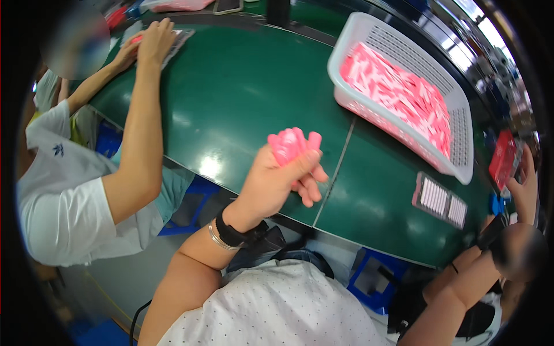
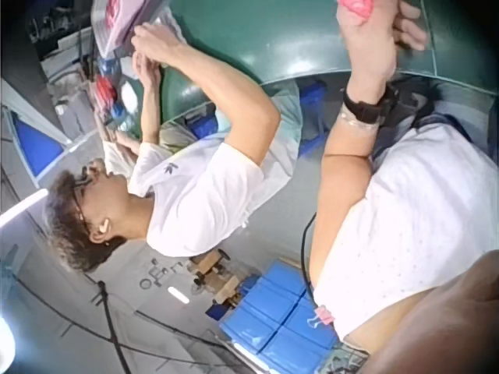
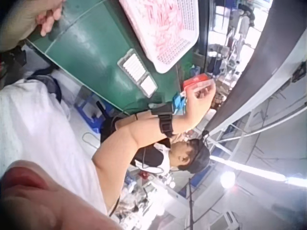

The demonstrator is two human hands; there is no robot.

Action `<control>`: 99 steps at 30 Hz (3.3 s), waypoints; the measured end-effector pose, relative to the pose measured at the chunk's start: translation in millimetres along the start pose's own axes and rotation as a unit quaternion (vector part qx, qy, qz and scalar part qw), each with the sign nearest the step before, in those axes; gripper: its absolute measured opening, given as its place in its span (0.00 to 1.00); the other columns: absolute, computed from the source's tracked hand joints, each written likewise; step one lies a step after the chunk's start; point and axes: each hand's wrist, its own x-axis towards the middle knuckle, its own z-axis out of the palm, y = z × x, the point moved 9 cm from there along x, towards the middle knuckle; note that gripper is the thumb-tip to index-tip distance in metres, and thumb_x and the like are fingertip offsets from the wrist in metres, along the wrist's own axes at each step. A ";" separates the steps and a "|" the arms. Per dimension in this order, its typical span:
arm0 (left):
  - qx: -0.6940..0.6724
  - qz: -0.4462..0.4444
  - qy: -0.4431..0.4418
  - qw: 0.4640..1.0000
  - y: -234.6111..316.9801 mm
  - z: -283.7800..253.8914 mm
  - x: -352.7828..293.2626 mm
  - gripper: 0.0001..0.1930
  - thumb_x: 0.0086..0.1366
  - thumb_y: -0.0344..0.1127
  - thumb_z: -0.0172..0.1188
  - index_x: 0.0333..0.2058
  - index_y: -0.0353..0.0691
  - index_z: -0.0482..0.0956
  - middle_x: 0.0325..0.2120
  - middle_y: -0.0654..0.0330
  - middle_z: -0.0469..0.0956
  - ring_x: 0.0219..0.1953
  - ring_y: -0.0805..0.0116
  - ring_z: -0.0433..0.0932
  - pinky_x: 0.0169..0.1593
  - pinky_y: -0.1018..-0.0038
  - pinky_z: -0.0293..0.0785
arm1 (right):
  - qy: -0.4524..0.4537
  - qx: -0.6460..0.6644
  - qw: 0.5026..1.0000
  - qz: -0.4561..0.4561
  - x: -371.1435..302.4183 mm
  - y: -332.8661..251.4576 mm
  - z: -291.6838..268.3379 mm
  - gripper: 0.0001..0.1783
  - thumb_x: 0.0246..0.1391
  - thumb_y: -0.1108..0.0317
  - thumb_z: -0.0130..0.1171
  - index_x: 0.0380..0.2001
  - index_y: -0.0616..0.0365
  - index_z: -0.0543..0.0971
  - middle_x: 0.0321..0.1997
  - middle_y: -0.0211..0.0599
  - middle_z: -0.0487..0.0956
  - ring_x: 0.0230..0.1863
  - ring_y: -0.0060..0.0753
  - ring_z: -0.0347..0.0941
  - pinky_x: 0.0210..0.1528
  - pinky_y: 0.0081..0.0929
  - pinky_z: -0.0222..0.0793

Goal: The person is assembling small pink and white plastic components and placing them into a transparent tray.

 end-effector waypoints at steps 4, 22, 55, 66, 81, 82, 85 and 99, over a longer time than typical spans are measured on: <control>-0.032 0.012 0.055 0.998 -0.3 -5.8 -3.8 0.09 0.69 0.36 0.55 0.36 0.35 0.72 0.26 0.55 0.79 0.18 0.71 0.78 0.18 0.78 0.74 | -0.111 -0.032 0.973 -0.200 -77.5 -194.8 85.2 0.46 0.33 0.64 0.68 0.61 0.62 0.66 0.59 0.46 0.72 0.61 0.42 0.67 0.63 0.35 0.58; 0.041 -0.169 -0.038 0.984 -45.3 47.2 -42.9 0.11 0.65 0.30 0.59 0.43 0.30 0.72 0.33 0.51 0.81 0.30 0.65 0.83 0.31 0.76 0.82 | -0.078 0.301 0.940 -0.142 -143.5 -215.8 216.5 0.29 0.44 0.56 0.69 0.48 0.59 0.78 0.43 0.37 0.82 0.57 0.41 0.66 0.62 0.42 0.54; 0.101 -0.150 -0.037 0.983 -59.5 65.4 -45.0 0.12 0.69 0.31 0.53 0.47 0.30 0.68 0.36 0.52 0.80 0.35 0.67 0.83 0.37 0.76 0.81 | -0.030 0.358 0.933 0.011 -172.0 -202.0 211.7 0.29 0.44 0.65 0.70 0.51 0.59 0.75 0.40 0.33 0.82 0.52 0.34 0.71 0.59 0.33 0.60; -0.004 -0.189 -0.046 0.981 -60.7 67.4 -47.4 0.12 0.68 0.33 0.56 0.44 0.30 0.73 0.37 0.50 0.80 0.36 0.61 0.84 0.38 0.73 0.82 | 0.096 0.136 0.984 -0.059 -173.7 -198.6 164.5 0.08 0.42 0.80 0.62 0.27 0.55 0.80 0.32 0.25 0.83 0.51 0.37 0.71 0.57 0.37 0.58; 0.086 -0.182 -0.078 0.976 -72.5 75.7 -48.2 0.12 0.68 0.33 0.56 0.44 0.29 0.75 0.35 0.53 0.81 0.34 0.65 0.83 0.37 0.75 0.81 | -0.050 0.312 0.949 -0.008 -172.7 -209.3 195.6 0.13 0.42 0.74 0.67 0.35 0.56 0.83 0.28 0.30 0.81 0.49 0.38 0.73 0.53 0.30 0.60; 0.072 -0.184 -0.096 0.976 -73.3 77.9 -48.9 0.12 0.68 0.33 0.56 0.44 0.29 0.75 0.35 0.53 0.81 0.34 0.65 0.83 0.37 0.75 0.82 | -0.051 0.313 0.949 -0.009 -172.7 -208.6 196.5 0.13 0.42 0.74 0.67 0.35 0.56 0.83 0.28 0.30 0.81 0.49 0.38 0.73 0.53 0.30 0.60; -0.004 -0.232 -0.142 0.962 -74.8 82.8 -52.8 0.14 0.68 0.35 0.56 0.45 0.28 0.75 0.35 0.51 0.81 0.35 0.63 0.84 0.37 0.74 0.82 | -0.101 0.428 0.898 -0.003 -169.9 -202.8 200.7 0.08 0.40 0.76 0.68 0.28 0.57 0.83 0.27 0.28 0.81 0.43 0.31 0.72 0.49 0.29 0.66; 0.004 -0.221 -0.081 0.972 -70.3 74.7 -49.8 0.15 0.68 0.31 0.55 0.48 0.26 0.72 0.36 0.47 0.81 0.35 0.61 0.84 0.37 0.74 0.83 | -0.071 0.059 0.991 -0.095 -132.2 -197.2 205.1 0.14 0.37 0.69 0.70 0.30 0.54 0.77 0.35 0.31 0.72 0.45 0.40 0.64 0.51 0.39 0.54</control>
